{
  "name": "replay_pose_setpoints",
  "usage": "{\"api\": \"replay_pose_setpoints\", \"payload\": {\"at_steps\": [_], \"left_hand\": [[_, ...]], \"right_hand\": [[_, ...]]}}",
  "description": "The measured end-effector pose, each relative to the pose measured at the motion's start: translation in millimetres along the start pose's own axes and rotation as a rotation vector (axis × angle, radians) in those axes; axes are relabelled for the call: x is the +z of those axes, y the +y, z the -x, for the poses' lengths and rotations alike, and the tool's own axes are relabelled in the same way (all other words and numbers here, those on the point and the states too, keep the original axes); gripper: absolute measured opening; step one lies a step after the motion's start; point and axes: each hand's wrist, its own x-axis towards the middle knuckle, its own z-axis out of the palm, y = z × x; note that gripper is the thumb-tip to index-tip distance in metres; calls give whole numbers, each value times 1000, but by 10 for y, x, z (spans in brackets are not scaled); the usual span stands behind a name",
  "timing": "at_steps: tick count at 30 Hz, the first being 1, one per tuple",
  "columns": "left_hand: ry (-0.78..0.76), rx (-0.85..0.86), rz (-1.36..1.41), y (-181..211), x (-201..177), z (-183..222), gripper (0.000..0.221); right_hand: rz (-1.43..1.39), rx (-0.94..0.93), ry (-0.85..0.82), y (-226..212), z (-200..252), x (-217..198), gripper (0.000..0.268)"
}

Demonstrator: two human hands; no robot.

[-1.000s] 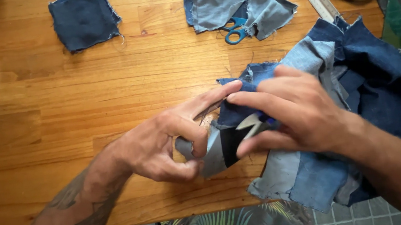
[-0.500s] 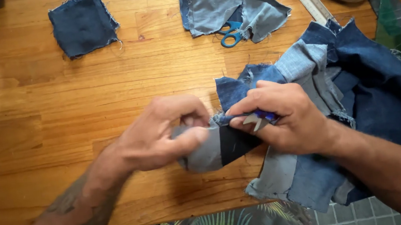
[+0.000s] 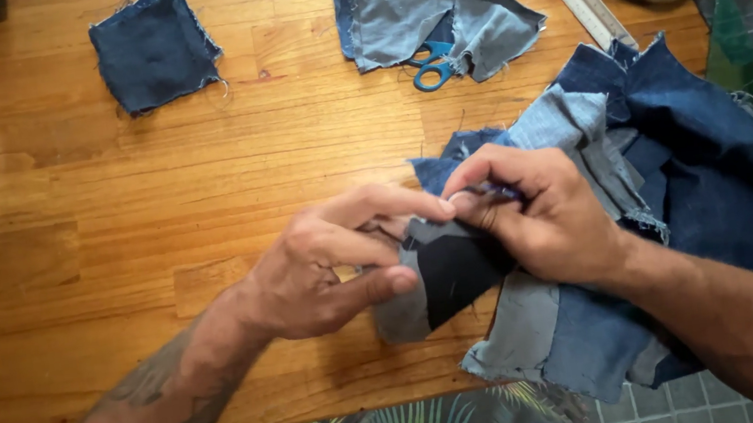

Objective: Trimming loose threads and cutting small pieces of denim fabric using scissors on a wooden table.

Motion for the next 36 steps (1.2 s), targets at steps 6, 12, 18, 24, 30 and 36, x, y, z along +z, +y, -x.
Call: {"api": "replay_pose_setpoints", "payload": {"at_steps": [6,12,18,24,30,36], "left_hand": [[83,-48,-115,77,-55,-71,45],[153,-136,-270,16,-54,-17,31],[258,-415,-37,-140,25,104,19],[184,-238,14,-119,56,100,14],[98,-43,49,-16,26,8,25],[164,-131,13,2,-39,1,31]], "right_hand": [[108,-12,207,-133,73,20,11],[128,23,298,-86,105,75,14],[317,-296,247,-209,31,47,15],[300,-259,166,-154,-38,98,18],[42,-26,92,30,-26,208,19],[242,-206,39,-204,4,-32,51]]}}
